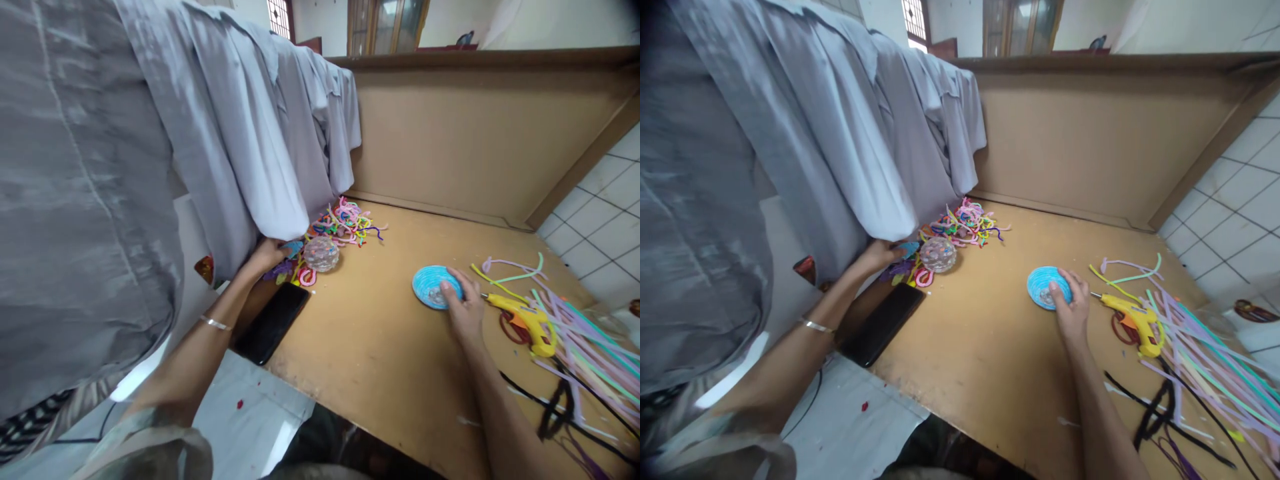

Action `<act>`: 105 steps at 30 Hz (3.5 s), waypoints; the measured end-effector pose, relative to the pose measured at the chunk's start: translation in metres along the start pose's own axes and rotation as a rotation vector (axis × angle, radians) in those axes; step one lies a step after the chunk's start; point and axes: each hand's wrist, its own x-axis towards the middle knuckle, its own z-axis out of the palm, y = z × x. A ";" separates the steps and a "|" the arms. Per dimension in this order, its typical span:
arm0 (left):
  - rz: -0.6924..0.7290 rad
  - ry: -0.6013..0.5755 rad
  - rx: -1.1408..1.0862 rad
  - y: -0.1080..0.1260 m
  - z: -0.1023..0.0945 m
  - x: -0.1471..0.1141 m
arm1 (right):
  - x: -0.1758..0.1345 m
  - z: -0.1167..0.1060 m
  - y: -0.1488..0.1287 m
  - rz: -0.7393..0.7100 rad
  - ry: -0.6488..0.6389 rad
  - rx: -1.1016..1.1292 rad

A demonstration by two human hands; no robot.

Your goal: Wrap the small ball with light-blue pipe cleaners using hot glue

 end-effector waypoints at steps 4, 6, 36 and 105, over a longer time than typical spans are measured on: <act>-0.053 -0.091 -0.169 -0.003 -0.008 -0.035 | 0.000 0.004 -0.002 -0.037 0.002 -0.007; -0.070 -0.159 -0.292 0.001 -0.008 -0.050 | 0.000 0.007 -0.002 -0.060 -0.004 -0.020; -0.344 -0.406 -1.049 0.058 0.093 -0.115 | -0.004 0.005 0.005 -0.025 -0.046 -0.026; -0.124 -0.157 -1.026 0.087 0.204 -0.151 | -0.025 0.014 -0.087 -0.122 -0.158 -0.109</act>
